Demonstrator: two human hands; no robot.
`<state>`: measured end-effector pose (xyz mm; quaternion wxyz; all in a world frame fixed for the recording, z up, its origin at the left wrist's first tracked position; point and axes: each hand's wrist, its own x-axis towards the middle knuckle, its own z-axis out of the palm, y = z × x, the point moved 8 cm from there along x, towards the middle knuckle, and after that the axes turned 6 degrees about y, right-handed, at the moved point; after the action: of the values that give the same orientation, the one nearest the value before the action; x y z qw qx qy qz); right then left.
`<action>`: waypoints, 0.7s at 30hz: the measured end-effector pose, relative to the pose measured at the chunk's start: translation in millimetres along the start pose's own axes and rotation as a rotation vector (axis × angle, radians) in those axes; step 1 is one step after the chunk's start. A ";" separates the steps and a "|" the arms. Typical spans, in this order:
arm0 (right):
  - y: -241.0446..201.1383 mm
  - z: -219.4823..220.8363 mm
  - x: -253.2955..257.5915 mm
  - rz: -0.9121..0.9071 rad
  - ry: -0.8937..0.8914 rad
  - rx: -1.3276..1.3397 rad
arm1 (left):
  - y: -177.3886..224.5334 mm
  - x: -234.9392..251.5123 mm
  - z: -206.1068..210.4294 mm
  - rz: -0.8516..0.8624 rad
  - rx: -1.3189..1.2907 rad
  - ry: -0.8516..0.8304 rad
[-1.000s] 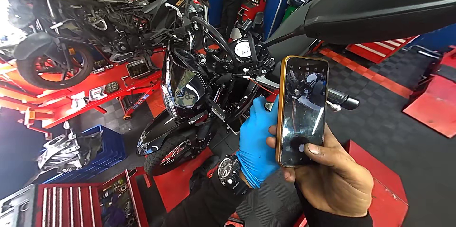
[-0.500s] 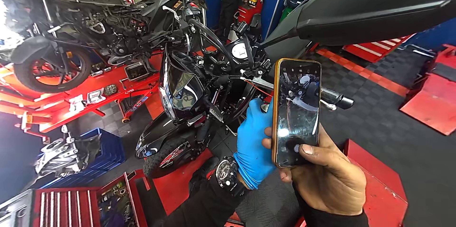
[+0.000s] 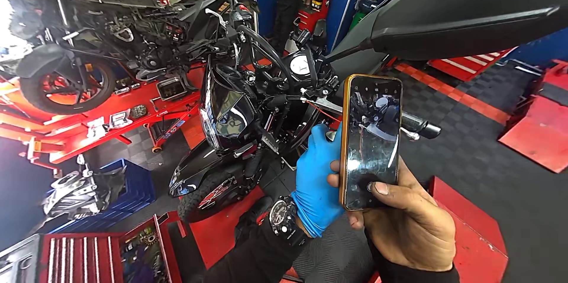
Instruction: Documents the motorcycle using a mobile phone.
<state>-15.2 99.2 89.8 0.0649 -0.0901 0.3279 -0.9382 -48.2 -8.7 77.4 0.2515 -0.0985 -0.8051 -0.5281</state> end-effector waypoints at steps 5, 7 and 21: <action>-0.2 0.0 0.7 0.002 -0.006 0.014 | -0.9 -0.7 0.4 0.002 0.017 0.000; -0.1 -0.5 0.9 0.002 -0.010 0.010 | 0.6 0.3 0.6 0.010 0.034 -0.006; -1.1 -1.7 -4.4 0.001 -0.032 0.043 | 0.8 -4.5 -0.5 0.032 -0.036 0.021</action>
<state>-11.4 101.9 88.6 0.0724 -0.1035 0.3068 -0.9434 -43.9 -8.3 75.9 0.2666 -0.1104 -0.7910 -0.5395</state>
